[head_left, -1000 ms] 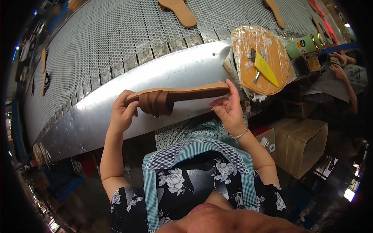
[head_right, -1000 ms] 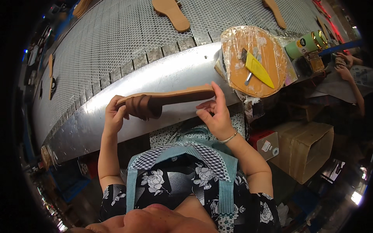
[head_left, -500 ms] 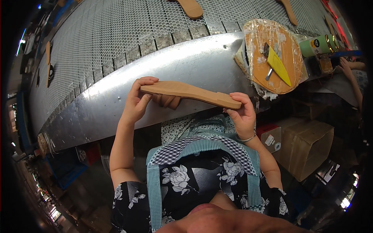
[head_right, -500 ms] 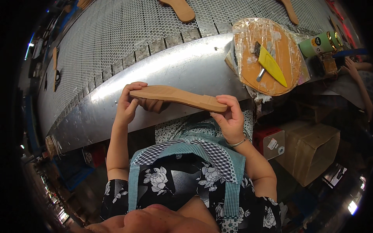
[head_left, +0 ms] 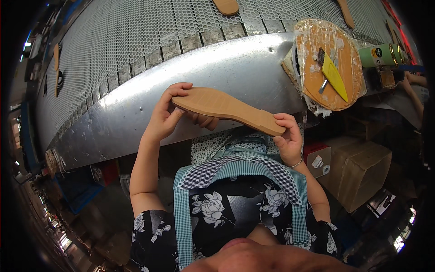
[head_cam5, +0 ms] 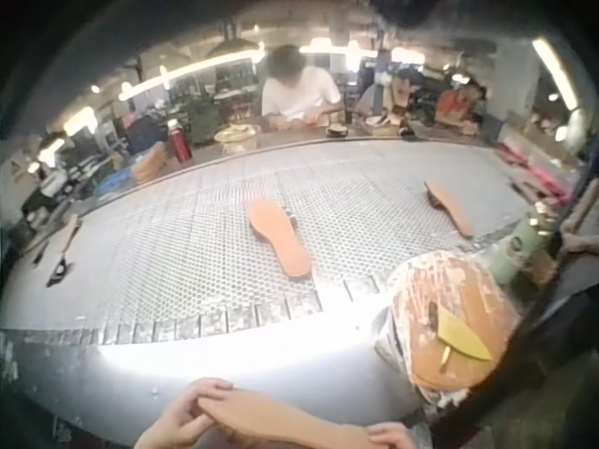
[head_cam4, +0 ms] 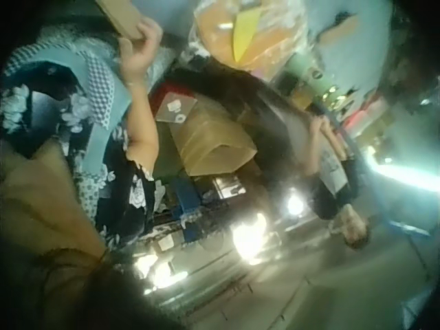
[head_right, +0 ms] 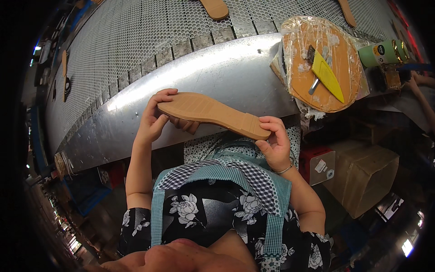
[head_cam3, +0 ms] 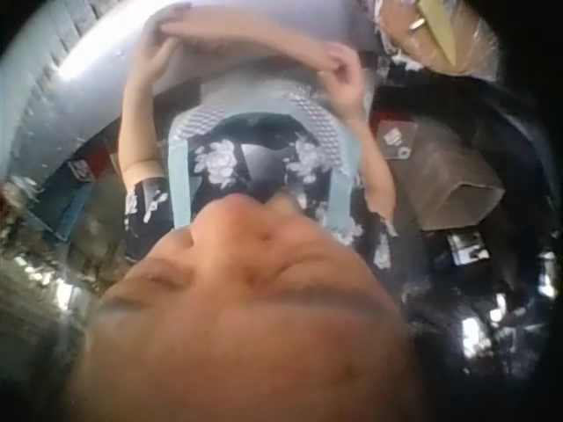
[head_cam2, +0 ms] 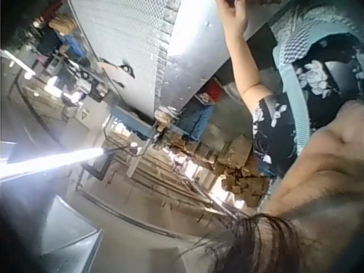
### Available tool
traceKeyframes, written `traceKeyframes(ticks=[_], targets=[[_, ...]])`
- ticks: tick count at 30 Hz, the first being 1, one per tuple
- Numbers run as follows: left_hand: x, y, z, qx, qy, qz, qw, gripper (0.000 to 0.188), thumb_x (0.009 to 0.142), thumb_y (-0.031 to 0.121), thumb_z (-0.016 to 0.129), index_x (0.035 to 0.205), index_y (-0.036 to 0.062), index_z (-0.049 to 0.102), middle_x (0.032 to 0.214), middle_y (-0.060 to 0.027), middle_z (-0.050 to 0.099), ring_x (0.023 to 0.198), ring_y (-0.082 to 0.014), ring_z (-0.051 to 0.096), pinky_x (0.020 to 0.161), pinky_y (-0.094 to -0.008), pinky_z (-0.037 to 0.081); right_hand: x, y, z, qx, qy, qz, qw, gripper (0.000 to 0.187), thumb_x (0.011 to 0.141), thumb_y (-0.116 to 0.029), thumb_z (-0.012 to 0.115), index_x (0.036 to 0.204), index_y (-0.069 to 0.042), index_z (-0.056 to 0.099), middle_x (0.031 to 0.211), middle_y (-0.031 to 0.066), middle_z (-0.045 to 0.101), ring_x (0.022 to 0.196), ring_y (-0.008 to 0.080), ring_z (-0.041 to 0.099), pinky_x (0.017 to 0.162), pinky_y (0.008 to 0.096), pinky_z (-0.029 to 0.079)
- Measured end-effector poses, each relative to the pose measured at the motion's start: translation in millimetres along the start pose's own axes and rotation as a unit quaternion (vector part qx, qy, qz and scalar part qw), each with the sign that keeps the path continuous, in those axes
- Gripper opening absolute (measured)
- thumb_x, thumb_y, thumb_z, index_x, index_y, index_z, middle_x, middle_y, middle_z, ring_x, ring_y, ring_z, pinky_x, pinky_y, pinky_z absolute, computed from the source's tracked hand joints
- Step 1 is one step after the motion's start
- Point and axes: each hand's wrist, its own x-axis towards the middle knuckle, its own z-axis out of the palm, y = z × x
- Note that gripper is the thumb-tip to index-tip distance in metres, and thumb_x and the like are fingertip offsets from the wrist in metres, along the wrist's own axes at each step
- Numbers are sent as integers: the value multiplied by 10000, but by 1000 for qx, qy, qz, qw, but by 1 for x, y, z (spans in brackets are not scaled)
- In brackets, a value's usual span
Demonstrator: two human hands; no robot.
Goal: The person takes sandals from a conveyor belt, presses the soles onto the uppers by hand, and places the assembled sandals into a box.
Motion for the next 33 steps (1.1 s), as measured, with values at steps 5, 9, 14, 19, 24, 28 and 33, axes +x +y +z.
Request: traceKeyframes(ticks=[5, 9, 14, 19, 24, 28, 33], targets=[[10, 2, 7, 19, -1, 10, 1000, 482, 748, -45, 481, 1221, 49, 475, 1372, -162, 446, 1291, -264, 404, 1090, -393, 284, -4, 1, -6, -13, 11, 25, 1000, 328, 868, -183, 677, 1104, -2, 538, 1215, 119, 473, 1122, 199, 479, 981, 320, 383], [19, 9, 20, 10, 28, 11, 999, 610, 703, -75, 447, 1299, 53, 444, 1384, -169, 447, 1300, -242, 395, 1107, -385, 258, -5, 0, -14, -10, 14, 47, 999, 325, 869, -187, 677, 1101, 0, 545, 1228, 122, 465, 1141, 198, 462, 993, 322, 368], [26, 7, 20, -4, 81, -49, 996, 454, 819, -23, 554, 1266, 28, 491, 1198, -129, 593, 1102, -186, 550, 956, -318, 420, -3, -11, -17, 42, 17, 143, 989, 289, 887, -111, 642, 1130, 6, 539, 1107, 96, 545, 907, 154, 569, 828, 266, 470], [49, 7, 12, -67, 142, -67, 985, 302, 894, 85, 633, 1178, -9, 588, 1016, -85, 668, 930, -134, 622, 822, -247, 494, -8, -4, -6, 97, -32, 300, 949, 309, 899, -71, 611, 1184, -1, 515, 983, 60, 612, 653, 63, 556, 536, 191, 481], [71, 11, 25, -70, 177, -112, 975, 329, 964, 281, 540, 1172, 43, 632, 758, 42, 608, 538, 0, 418, 508, -170, 349, -3, 4, 1, 146, -75, 341, 926, 348, 923, -136, 592, 1225, 2, 487, 1021, 59, 611, 759, 69, 576, 565, 194, 497], [85, -7, 29, -165, 141, -111, 970, 360, 978, 337, 506, 1205, 73, 595, 902, 17, 616, 729, -36, 525, 602, -192, 426, 5, 4, -7, 290, -115, 390, 866, 376, 949, -170, 553, 1268, 9, 467, 1032, 62, 607, 770, 92, 588, 582, 199, 500], [90, -7, 51, -240, 142, -119, 953, 371, 988, 375, 478, 1261, 125, 483, 1078, -27, 560, 1032, -133, 556, 852, -309, 485, 7, 3, -11, 392, -134, 455, 789, 435, 977, -219, 489, 1321, 44, 439, 1014, 70, 605, 754, 126, 595, 534, 193, 442]])
